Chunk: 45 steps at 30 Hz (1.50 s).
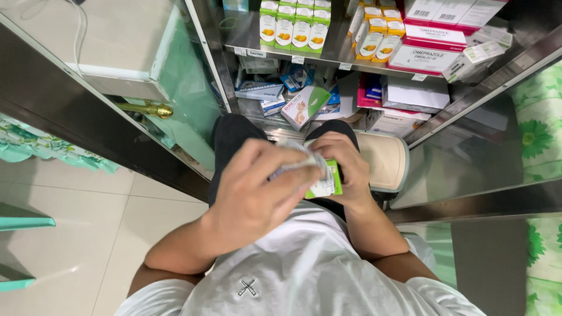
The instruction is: The person repeatedly picks small green and white boxes from a metal shelf, wipes each box with a cloth, and returns it to the shelf. The person handles the boxes one at a time, turning them over to wipe multiple sides before placing them back.
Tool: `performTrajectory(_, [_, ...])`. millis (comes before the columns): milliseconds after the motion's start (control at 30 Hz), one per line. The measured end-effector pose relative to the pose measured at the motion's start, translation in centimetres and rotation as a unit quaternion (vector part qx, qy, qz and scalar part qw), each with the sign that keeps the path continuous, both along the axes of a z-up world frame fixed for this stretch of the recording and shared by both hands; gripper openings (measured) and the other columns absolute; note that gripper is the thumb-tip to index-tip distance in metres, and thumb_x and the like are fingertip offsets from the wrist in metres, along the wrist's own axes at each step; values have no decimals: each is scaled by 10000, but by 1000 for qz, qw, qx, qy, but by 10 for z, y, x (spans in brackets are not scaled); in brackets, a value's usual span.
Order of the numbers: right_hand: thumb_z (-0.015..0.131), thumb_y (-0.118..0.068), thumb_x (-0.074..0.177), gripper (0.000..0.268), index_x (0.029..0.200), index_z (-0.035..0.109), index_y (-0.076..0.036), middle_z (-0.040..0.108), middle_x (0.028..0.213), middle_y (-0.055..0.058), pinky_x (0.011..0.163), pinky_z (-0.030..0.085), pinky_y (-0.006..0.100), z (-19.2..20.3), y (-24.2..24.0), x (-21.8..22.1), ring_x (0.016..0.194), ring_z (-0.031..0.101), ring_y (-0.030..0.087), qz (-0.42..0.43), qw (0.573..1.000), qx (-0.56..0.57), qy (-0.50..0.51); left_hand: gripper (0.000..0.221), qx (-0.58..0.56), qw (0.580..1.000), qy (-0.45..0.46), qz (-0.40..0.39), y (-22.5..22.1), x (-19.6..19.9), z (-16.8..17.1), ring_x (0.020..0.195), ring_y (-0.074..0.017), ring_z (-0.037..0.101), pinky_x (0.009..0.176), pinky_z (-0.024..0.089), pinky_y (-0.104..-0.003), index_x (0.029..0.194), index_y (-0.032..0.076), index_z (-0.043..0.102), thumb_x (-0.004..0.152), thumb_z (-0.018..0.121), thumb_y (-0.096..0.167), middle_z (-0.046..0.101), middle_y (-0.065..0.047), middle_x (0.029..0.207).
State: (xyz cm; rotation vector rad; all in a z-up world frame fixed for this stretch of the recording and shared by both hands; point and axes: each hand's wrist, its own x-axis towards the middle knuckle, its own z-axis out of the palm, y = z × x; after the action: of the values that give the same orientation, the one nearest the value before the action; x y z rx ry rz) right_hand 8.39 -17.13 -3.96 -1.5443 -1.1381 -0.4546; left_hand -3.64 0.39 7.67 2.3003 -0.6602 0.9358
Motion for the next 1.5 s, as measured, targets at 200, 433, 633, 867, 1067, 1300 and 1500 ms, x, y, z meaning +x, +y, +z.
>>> performTrajectory(200, [655,-247,908,304,1080,581,-8,643,1092,173,955,560,424,1,5,-3,1039,639,305,39,998,38,44,249,0,997,-67,-24,-21,3,-23,943,-190,617,885,488,-370,1088,97,770,848,829,74,679,-56,1132])
performTrajectory(433, [777,-215,759,453,1123,577,-35,632,1119,148,957,537,402,-8,2,3,1045,633,287,53,997,28,56,274,-10,998,51,-44,11,-7,-10,925,-222,584,845,499,-318,1086,106,776,818,831,82,667,-15,1126])
performTrajectory(633, [791,-313,784,435,1002,570,-8,652,1072,172,1046,491,513,-15,11,10,1047,612,350,65,998,-15,21,290,-11,1000,-22,-15,2,5,-35,1000,-224,673,895,495,-393,1086,40,768,817,876,34,684,-107,1162])
performTrajectory(867, [918,-115,803,692,1233,387,-7,569,1104,288,936,487,582,-34,49,60,1041,625,436,110,976,172,80,331,-113,992,6,61,22,49,-100,731,-267,673,708,587,-393,1226,146,727,945,741,321,682,-43,824])
performTrajectory(1067, [880,-142,883,671,1316,369,-90,587,1212,102,1020,447,381,-57,82,104,1118,580,191,-37,969,136,201,541,-121,973,118,156,18,101,-163,955,-336,727,728,616,-477,1435,214,566,938,747,327,630,-78,1189])
performTrajectory(1300, [697,-109,1004,497,1349,349,-25,536,1234,214,974,469,478,-85,154,174,1156,530,283,-72,966,112,222,647,-88,960,-22,266,58,215,-236,1092,-316,720,852,607,-414,1431,142,579,829,809,206,595,-121,1380])
performTrajectory(1500, [625,-4,1020,569,1514,343,21,421,1444,205,1088,477,476,-100,195,225,1345,492,329,-21,968,116,224,710,-256,958,30,129,126,294,-227,1191,-439,657,979,546,-500,1548,126,499,903,772,11,647,-207,1370])
